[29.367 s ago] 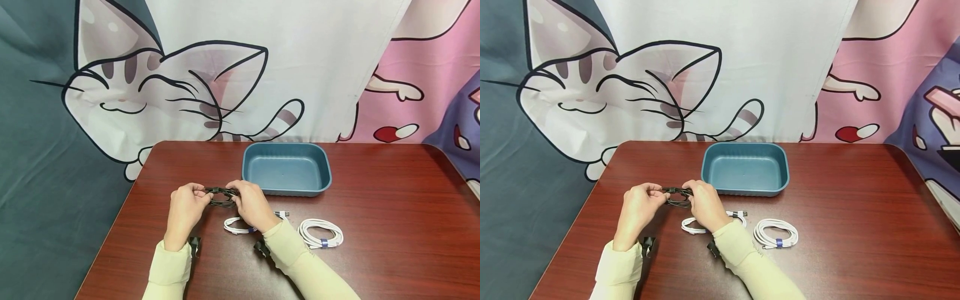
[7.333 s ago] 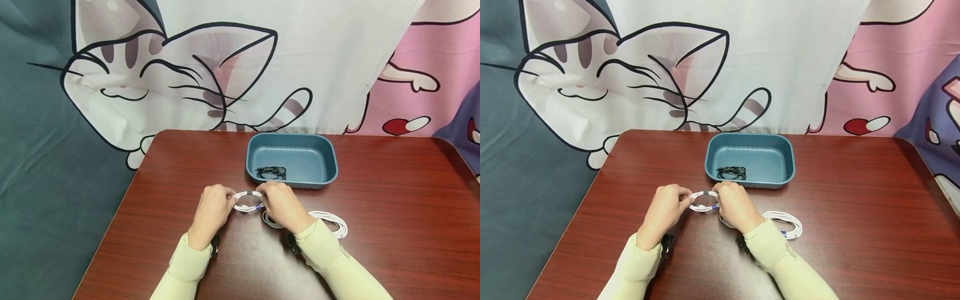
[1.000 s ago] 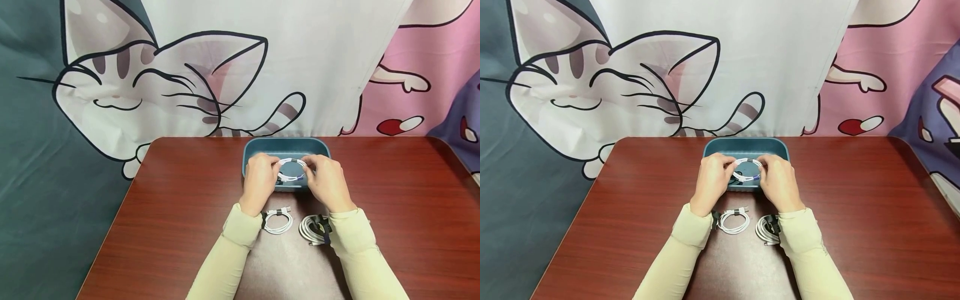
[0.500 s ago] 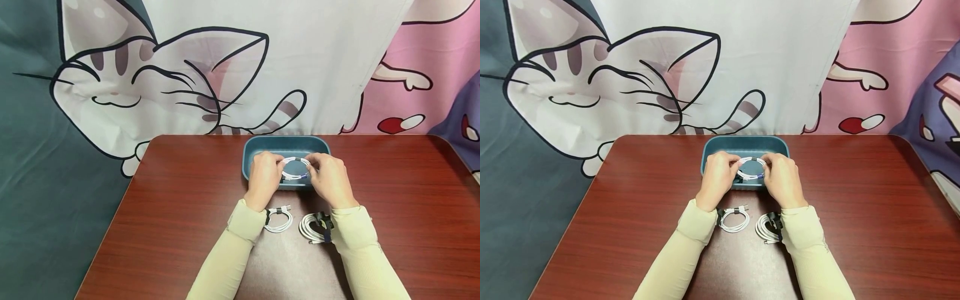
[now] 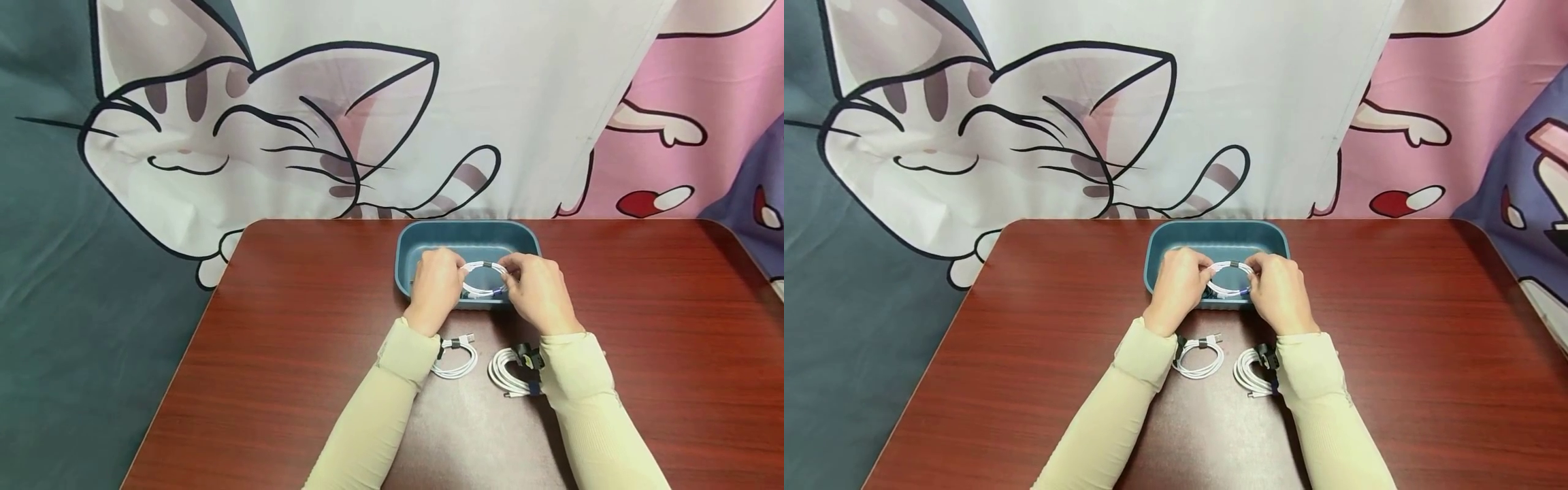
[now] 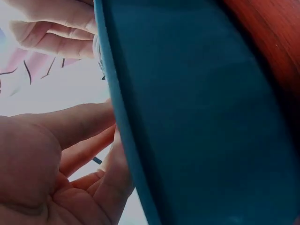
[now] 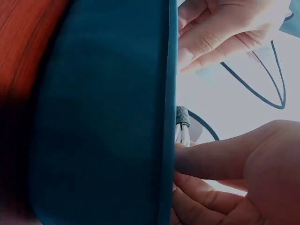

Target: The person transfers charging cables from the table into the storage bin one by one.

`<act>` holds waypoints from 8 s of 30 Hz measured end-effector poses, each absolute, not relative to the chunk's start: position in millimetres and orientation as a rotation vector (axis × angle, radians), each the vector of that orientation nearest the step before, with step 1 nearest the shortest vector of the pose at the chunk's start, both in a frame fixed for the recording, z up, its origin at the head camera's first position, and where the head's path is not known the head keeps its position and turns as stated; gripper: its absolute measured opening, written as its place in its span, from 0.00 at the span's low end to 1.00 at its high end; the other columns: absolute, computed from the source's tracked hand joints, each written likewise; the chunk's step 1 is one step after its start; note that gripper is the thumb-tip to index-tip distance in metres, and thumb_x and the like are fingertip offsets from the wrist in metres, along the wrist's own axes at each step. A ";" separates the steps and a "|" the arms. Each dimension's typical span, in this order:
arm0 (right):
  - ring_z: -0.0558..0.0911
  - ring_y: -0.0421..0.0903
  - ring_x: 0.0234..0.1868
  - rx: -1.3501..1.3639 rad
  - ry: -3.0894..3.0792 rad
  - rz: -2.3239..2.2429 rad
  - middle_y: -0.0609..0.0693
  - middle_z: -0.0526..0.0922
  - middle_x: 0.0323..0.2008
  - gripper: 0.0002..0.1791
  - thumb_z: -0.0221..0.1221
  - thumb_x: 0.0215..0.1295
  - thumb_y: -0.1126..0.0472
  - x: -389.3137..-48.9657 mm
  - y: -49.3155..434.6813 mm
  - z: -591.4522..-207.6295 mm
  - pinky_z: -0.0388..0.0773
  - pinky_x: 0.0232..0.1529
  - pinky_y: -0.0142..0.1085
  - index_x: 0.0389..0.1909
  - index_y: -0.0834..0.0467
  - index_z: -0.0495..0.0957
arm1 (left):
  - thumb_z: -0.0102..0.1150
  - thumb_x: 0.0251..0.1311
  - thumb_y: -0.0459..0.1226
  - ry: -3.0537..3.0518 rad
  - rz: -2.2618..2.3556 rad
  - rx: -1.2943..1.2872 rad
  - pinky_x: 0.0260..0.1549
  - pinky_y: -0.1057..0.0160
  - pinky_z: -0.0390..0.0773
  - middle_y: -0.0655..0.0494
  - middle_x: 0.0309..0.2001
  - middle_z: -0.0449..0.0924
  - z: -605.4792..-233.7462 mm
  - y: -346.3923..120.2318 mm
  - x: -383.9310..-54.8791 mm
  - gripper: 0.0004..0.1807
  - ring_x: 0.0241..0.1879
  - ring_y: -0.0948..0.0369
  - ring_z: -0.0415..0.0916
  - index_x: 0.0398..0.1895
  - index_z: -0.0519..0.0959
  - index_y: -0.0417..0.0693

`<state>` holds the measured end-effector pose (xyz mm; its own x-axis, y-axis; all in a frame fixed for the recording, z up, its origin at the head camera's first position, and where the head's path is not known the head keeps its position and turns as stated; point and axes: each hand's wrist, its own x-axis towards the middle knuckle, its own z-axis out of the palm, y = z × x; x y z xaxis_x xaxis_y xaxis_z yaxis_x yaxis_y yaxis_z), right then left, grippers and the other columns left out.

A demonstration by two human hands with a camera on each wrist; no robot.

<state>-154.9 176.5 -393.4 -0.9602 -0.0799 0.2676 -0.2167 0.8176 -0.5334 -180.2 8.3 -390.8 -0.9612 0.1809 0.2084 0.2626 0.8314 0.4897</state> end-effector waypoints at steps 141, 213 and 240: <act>0.84 0.64 0.33 0.552 -3.055 0.513 0.66 0.84 0.31 0.22 0.49 0.52 0.79 -166.4 187.1 -406.5 0.78 0.32 0.56 0.44 0.64 0.85 | 0.58 0.66 0.35 -3.084 -0.407 -0.404 0.22 0.55 0.78 0.54 0.32 0.85 -416.8 34.1 -206.9 0.10 0.30 0.52 0.83 0.25 0.81 0.51; 0.83 0.64 0.48 0.493 -2.901 0.659 0.66 0.84 0.48 0.16 0.55 0.67 0.71 -155.7 175.5 -389.3 0.77 0.49 0.57 0.54 0.71 0.80 | 0.72 0.58 0.44 -3.008 -0.502 -0.435 0.33 0.57 0.82 0.63 0.42 0.88 -379.6 1.8 -186.1 0.11 0.37 0.56 0.85 0.45 0.89 0.60; 0.84 0.60 0.46 0.608 -2.890 0.670 0.62 0.86 0.47 0.16 0.62 0.64 0.69 -145.8 170.1 -374.1 0.78 0.48 0.54 0.53 0.68 0.81 | 0.71 0.57 0.42 -2.913 -0.565 -0.441 0.28 0.55 0.81 0.64 0.39 0.88 -361.5 -25.9 -157.9 0.10 0.34 0.56 0.85 0.43 0.89 0.61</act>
